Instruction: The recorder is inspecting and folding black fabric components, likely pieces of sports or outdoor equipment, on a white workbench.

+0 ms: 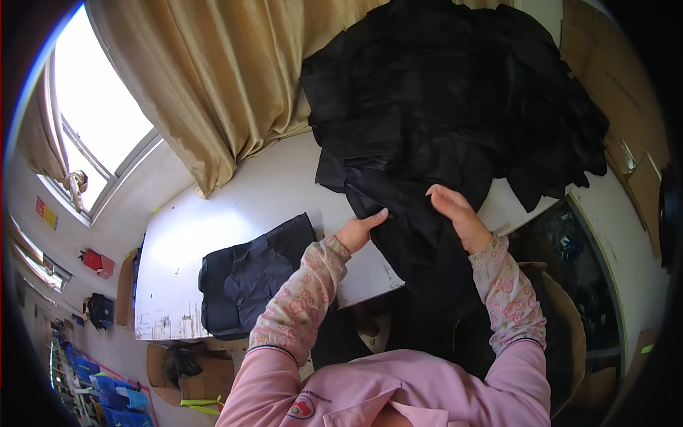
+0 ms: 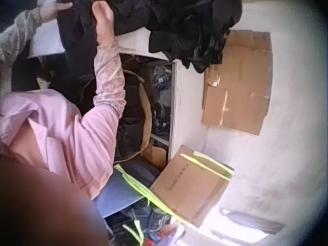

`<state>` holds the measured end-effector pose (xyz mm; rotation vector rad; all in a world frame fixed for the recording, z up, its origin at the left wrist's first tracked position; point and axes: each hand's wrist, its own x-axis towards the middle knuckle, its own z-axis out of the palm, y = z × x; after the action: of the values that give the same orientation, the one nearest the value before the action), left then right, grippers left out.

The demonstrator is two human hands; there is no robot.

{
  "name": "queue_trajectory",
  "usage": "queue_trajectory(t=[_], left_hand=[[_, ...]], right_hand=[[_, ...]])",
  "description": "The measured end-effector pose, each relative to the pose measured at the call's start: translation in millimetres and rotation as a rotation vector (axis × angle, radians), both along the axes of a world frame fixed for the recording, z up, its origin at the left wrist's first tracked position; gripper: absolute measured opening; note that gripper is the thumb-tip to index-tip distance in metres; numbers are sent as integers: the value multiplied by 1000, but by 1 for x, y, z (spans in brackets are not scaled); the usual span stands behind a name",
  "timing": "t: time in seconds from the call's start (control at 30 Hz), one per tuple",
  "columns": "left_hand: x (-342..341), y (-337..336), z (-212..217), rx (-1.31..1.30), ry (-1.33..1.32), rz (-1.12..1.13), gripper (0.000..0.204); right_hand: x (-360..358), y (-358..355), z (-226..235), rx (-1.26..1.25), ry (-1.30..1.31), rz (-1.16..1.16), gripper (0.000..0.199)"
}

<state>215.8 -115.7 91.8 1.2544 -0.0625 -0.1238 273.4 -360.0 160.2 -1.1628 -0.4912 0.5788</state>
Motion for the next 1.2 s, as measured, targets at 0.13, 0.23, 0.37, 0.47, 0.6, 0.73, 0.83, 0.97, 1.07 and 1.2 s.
queue_trajectory(t=[0.13,0.23,0.37,0.47,0.6,0.73,0.83,0.97,1.07,1.2], left_hand=[[-20,-13,6,-353,53,229,31],[-32,-6,23,-434,27,340,31],[-50,20,16,-447,175,155,38],[-79,17,9,-328,338,-309,63],[-95,-7,14,-60,163,-765,81],[-104,-21,41,-267,24,-623,63],[-108,-8,44,-405,75,-404,55],[-101,-10,52,-361,70,-136,45],[-99,-23,55,-264,-39,-164,46],[-90,-41,64,-240,51,-4,47]], right_hand=[[-15,-19,-23,-360,-812,134,57],[-15,-31,-17,-701,-680,193,59],[7,-48,-14,-285,-894,-286,24],[28,-46,10,44,-351,-340,27],[41,-7,8,-78,-841,-532,36],[40,9,-49,-556,-1057,369,51],[38,-13,8,-763,-949,428,67],[-7,-39,74,-303,-903,-594,40],[-74,-2,79,-345,-1226,-367,29],[-79,20,36,-355,-1184,-430,22]])
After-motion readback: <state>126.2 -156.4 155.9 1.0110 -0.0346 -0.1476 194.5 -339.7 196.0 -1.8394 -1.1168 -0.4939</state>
